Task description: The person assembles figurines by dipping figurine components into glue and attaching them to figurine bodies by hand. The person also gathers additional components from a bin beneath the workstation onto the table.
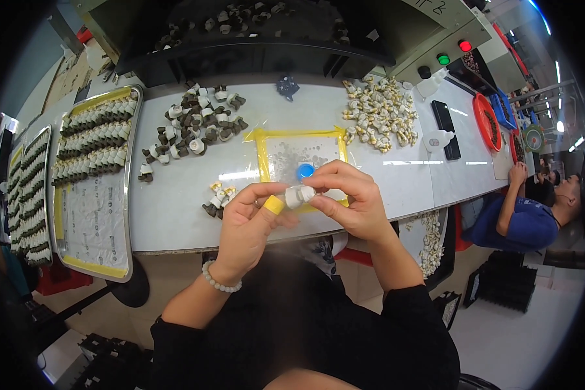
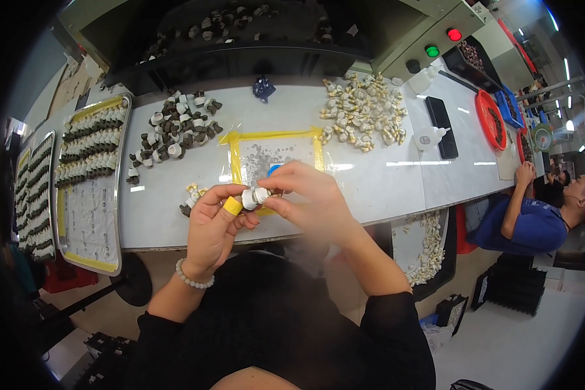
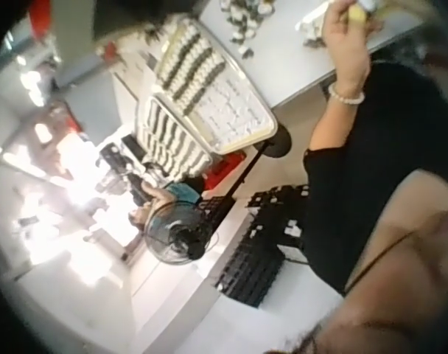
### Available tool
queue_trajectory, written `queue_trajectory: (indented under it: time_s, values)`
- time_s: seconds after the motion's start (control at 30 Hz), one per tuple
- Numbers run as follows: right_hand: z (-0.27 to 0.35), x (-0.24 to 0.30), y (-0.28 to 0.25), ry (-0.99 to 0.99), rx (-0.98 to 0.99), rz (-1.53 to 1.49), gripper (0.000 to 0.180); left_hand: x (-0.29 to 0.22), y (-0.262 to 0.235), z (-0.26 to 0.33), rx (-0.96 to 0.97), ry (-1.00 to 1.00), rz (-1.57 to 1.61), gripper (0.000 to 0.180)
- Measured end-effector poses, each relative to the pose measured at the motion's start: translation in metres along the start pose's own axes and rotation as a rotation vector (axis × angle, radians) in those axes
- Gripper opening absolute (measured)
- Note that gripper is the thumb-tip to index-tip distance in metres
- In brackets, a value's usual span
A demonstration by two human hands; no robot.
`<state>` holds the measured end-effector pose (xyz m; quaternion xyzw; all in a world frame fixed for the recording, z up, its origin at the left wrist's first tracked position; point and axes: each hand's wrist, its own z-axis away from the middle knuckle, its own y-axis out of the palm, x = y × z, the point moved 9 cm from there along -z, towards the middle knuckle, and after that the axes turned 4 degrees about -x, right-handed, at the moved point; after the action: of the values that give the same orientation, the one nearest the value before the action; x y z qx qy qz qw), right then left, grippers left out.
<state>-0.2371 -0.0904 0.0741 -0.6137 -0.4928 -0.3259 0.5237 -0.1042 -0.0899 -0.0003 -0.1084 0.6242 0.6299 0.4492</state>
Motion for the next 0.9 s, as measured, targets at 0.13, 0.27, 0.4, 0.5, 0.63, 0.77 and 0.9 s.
queue_trajectory:
  time_s: [0.13,0.27,0.4,0.5,0.63,0.77,0.9]
  values:
    - [0.000,0.007,0.000,-0.040,0.008,0.143,0.025,0.000,0.000,0.001,-0.018,0.033,-0.017,0.022]
    - [0.005,0.003,0.000,-0.027,-0.007,0.156,0.024,-0.006,0.002,0.004,-0.047,0.186,-0.193,0.022]
    - [0.006,-0.002,0.001,0.026,0.005,0.121,0.025,-0.011,0.007,0.007,-0.046,0.244,-0.249,0.023]
    - [0.006,-0.008,0.006,0.040,0.025,0.084,0.024,-0.011,0.002,0.007,-0.033,0.213,-0.252,0.022]
    - [0.004,-0.013,0.013,0.043,0.161,-0.020,0.020,-0.021,-0.006,0.008,-0.013,0.152,-0.326,0.019]
    - [-0.013,-0.032,-0.036,0.002,-0.050,0.339,0.015,-0.073,-0.045,0.018,-0.132,0.375,-0.506,0.018]
    - [-0.022,-0.051,-0.085,0.042,-0.254,0.585,0.015,-0.119,-0.069,0.045,-0.404,0.727,-1.155,0.022]
